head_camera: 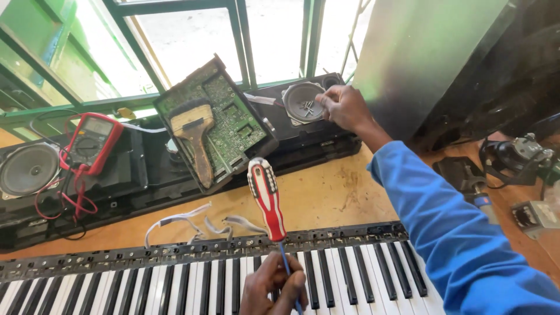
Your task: Disassembling an electronic keyboard by removing screws and internal components for repair
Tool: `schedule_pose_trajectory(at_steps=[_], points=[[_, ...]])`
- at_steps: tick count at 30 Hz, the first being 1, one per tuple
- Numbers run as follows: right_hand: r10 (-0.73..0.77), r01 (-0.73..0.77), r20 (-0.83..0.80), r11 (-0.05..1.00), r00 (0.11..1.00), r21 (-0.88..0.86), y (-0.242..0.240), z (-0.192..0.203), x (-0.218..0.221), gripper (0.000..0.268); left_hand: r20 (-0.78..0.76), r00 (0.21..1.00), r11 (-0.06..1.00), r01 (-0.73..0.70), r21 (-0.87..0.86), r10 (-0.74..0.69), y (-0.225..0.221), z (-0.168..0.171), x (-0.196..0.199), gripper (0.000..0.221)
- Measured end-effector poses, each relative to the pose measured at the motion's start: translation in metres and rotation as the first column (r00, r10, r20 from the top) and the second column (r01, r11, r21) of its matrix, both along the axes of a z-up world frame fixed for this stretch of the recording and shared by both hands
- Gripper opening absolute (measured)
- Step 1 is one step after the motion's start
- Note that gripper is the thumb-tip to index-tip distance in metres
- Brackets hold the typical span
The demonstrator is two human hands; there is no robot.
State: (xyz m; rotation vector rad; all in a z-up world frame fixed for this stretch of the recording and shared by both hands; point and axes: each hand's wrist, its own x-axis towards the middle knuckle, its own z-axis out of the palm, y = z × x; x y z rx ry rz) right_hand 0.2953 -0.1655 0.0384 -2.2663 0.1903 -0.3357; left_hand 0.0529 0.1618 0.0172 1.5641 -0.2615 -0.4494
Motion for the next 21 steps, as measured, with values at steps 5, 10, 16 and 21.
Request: schedule_pose_trajectory(at_steps=[5, 10, 16, 21], points=[[0.023, -0.017, -0.110, 0.998, 0.994, 0.053, 0.003, 0.013, -0.028, 0.028, 0.076, 0.990, 0.991, -0.126, 0.043, 0.122, 0.027, -0.023, -0.017, 0.024], [0.002, -0.023, -0.318, 0.998, 0.948, -0.062, 0.005, 0.036, -0.165, 0.033, 0.153, 0.971, 0.979, -0.193, 0.064, 0.181, 0.040, -0.035, -0.030, 0.017], [-0.504, 0.309, -0.657, 0.863, 0.560, -0.399, 0.031, 0.035, -0.298, 0.052, 0.031, 0.973, 0.938, -0.230, 0.260, 0.230, 0.036, -0.028, -0.037, 0.027], [-0.530, 0.327, -0.703, 0.847, 0.474, -0.418, 0.052, 0.006, -0.346, 0.066, 0.214, 0.961, 0.971, -0.203, 0.127, 0.173, 0.031, -0.024, -0.042, 0.027]])
